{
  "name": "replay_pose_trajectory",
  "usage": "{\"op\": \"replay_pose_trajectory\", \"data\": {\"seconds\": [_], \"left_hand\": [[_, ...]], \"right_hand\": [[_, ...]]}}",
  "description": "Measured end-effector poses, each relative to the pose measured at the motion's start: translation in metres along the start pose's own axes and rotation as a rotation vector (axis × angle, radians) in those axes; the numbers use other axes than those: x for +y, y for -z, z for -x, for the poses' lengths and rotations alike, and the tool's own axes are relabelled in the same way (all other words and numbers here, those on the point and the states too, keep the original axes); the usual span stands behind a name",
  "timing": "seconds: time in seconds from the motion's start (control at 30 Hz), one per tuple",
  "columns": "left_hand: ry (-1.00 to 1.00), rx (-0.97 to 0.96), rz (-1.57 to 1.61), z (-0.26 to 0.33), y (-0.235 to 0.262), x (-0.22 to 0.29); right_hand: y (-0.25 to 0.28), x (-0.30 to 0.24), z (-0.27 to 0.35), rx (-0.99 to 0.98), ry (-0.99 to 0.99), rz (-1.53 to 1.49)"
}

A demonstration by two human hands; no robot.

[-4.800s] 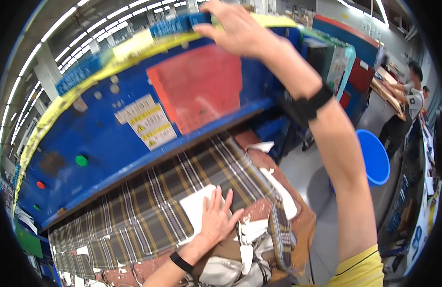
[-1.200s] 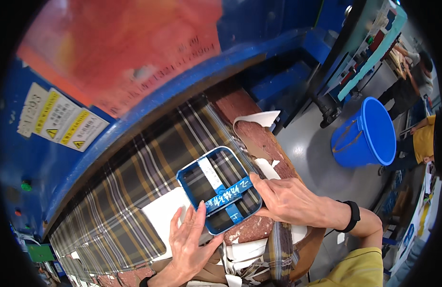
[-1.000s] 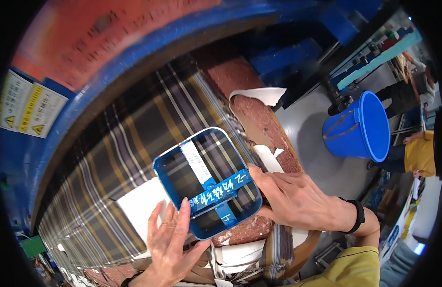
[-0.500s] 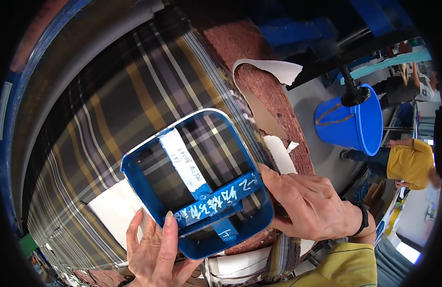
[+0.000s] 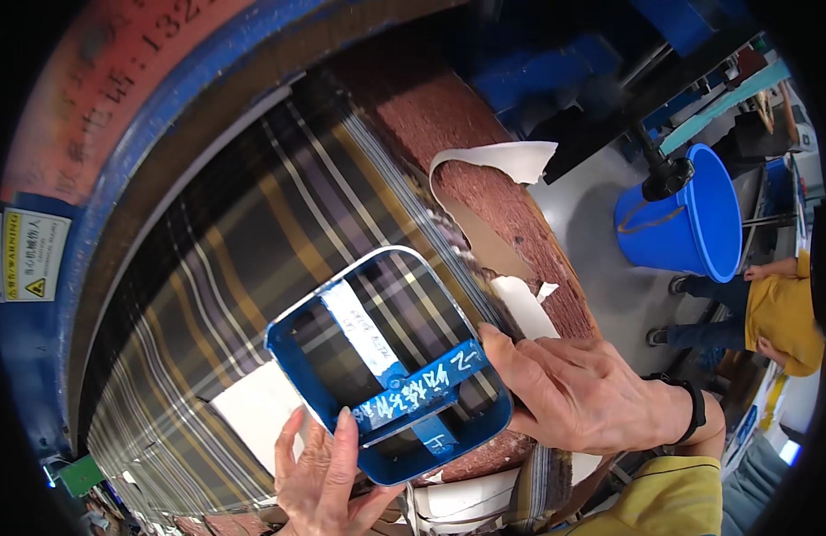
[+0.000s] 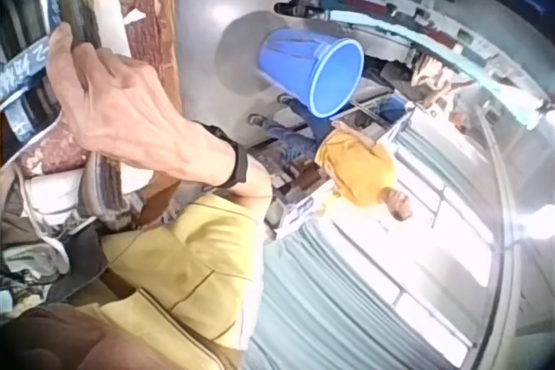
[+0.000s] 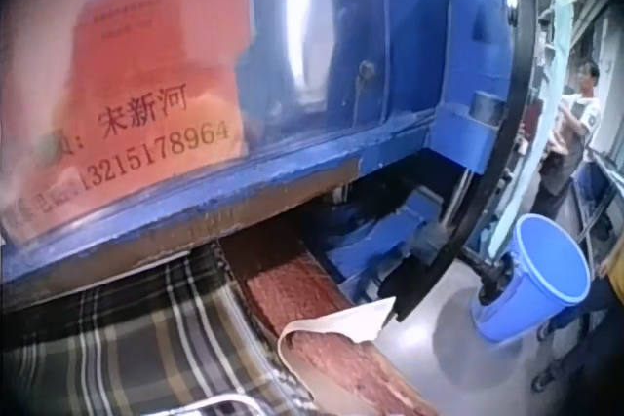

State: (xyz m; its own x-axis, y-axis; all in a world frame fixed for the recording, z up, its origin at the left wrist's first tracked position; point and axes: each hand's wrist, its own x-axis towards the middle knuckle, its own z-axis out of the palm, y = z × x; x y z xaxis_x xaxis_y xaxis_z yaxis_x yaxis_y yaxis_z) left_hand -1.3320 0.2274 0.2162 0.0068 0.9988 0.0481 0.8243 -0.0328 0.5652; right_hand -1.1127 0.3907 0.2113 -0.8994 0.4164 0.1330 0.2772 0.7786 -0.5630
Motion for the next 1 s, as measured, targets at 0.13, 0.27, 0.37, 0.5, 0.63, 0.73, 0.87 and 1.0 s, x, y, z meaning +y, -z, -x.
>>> {"op": "replay_pose_trajectory", "data": {"seconds": [0.13, 0.27, 0.37, 0.5, 0.63, 0.73, 0.87, 1.0], "left_hand": [[-0.006, 0.012, -0.019, 0.0009, 0.0002, 0.0003], [-0.003, 0.021, -0.039, 0.0021, -0.0011, 0.0005], [0.007, 0.017, -0.04, 0.0038, -0.0013, 0.0004], [0.018, -0.016, -0.05, 0.0052, -0.0025, 0.0], [0.068, -0.108, -0.078, 0.0062, -0.0024, 0.0008], [0.027, -0.045, -0.073, 0.003, 0.0001, 0.0038], [-0.041, -0.024, -0.032, -0.0002, 0.0018, 0.0002], [-0.028, -0.028, -0.048, 0.0013, -0.0002, -0.0004]], "right_hand": [[0.0013, 0.001, 0.0012, -0.023, 0.024, 0.006], [0.0022, 0.0018, 0.0011, -0.038, 0.041, 0.012], [0.003, 0.0014, 0.0011, -0.046, 0.035, 0.0], [0.003, 0.0014, 0.002, -0.048, 0.046, 0.01], [0.0037, 0.0008, 0.0008, -0.054, 0.035, 0.016], [0.0033, 0.0019, 0.0001, -0.046, 0.036, 0.057], [0.0018, 0.0012, 0.0001, -0.018, 0.019, 0.064], [-0.0025, 0.0016, -0.0001, 0.007, 0.008, 0.065]]}}
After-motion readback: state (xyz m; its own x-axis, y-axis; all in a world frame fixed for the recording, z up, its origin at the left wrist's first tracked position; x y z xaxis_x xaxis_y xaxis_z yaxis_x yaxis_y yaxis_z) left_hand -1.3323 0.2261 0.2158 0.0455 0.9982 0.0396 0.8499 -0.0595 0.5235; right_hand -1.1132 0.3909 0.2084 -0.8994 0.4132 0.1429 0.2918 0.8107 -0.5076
